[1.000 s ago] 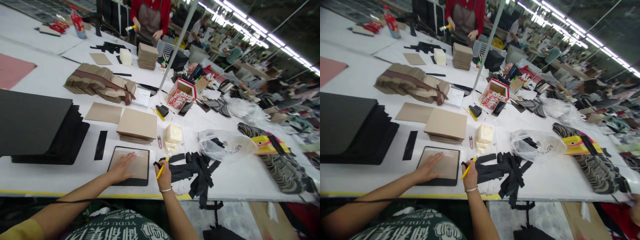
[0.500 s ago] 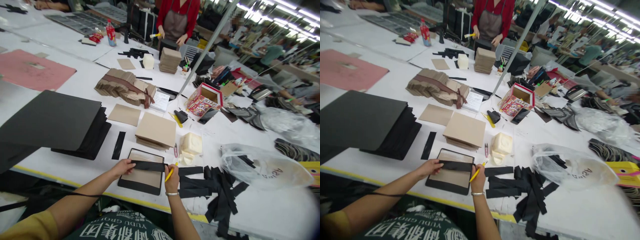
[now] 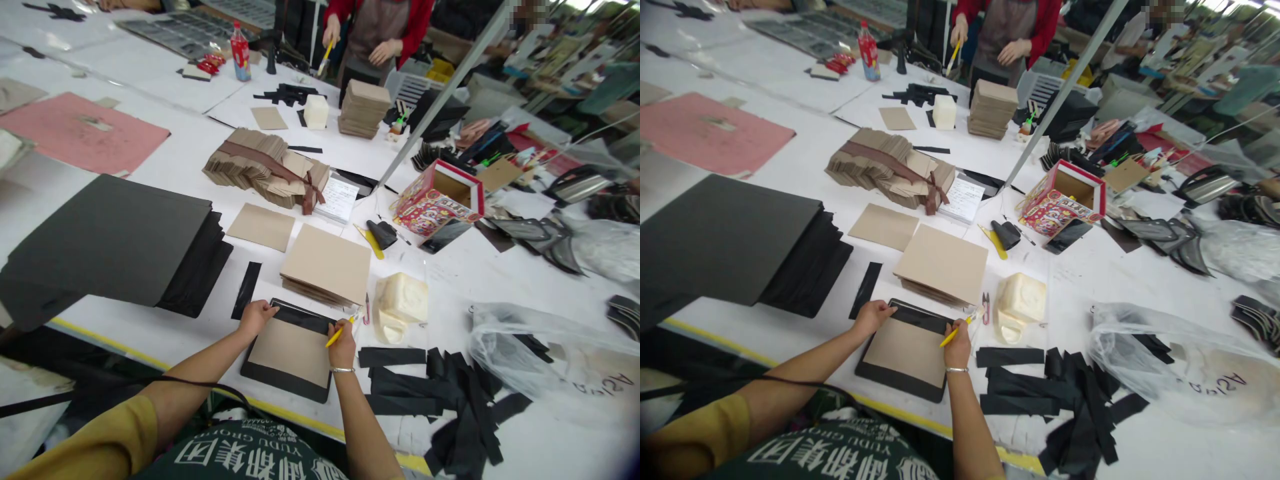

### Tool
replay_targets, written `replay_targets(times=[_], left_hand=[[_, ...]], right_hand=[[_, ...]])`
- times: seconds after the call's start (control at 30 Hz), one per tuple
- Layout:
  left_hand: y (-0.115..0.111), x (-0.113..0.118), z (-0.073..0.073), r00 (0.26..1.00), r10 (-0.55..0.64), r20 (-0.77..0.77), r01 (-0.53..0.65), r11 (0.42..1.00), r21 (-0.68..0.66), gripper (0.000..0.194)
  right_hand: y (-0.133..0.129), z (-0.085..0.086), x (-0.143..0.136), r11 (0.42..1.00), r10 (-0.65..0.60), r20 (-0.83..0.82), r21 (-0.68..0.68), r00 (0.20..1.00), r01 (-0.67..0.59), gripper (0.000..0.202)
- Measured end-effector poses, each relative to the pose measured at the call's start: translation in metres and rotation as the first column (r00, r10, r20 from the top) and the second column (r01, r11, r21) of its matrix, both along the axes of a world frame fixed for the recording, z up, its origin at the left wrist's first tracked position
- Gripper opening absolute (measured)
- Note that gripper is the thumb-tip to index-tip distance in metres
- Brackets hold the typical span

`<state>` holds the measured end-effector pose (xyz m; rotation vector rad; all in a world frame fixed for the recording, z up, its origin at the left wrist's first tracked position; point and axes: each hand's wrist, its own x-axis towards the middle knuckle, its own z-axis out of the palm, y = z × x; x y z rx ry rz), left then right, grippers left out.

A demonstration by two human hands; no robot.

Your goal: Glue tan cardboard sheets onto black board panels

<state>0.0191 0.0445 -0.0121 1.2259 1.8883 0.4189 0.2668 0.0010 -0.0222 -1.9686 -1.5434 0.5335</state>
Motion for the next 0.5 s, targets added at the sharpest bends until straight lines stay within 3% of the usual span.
replay_targets(times=[0.2, 0.5], left_hand=[[0.0016, 0.0026, -0.0100, 0.997, -0.008, -0.077, 0.011, 0.999, 0.042, 0.038], [-0.0026, 0.0069, -0.0100, 0.991, -0.006, -0.134, 0.015, 0.998, 0.065, 0.040]], right_hand=[[0.0016, -0.0055, 0.0020, 1.000, -0.003, -0.001, -0.015, 1.000, 0.003, 0.026], [0.0016, -0.0098, 0.0024, 1.000, -0.005, -0.025, -0.026, 1.000, 0.004, 0.020]])
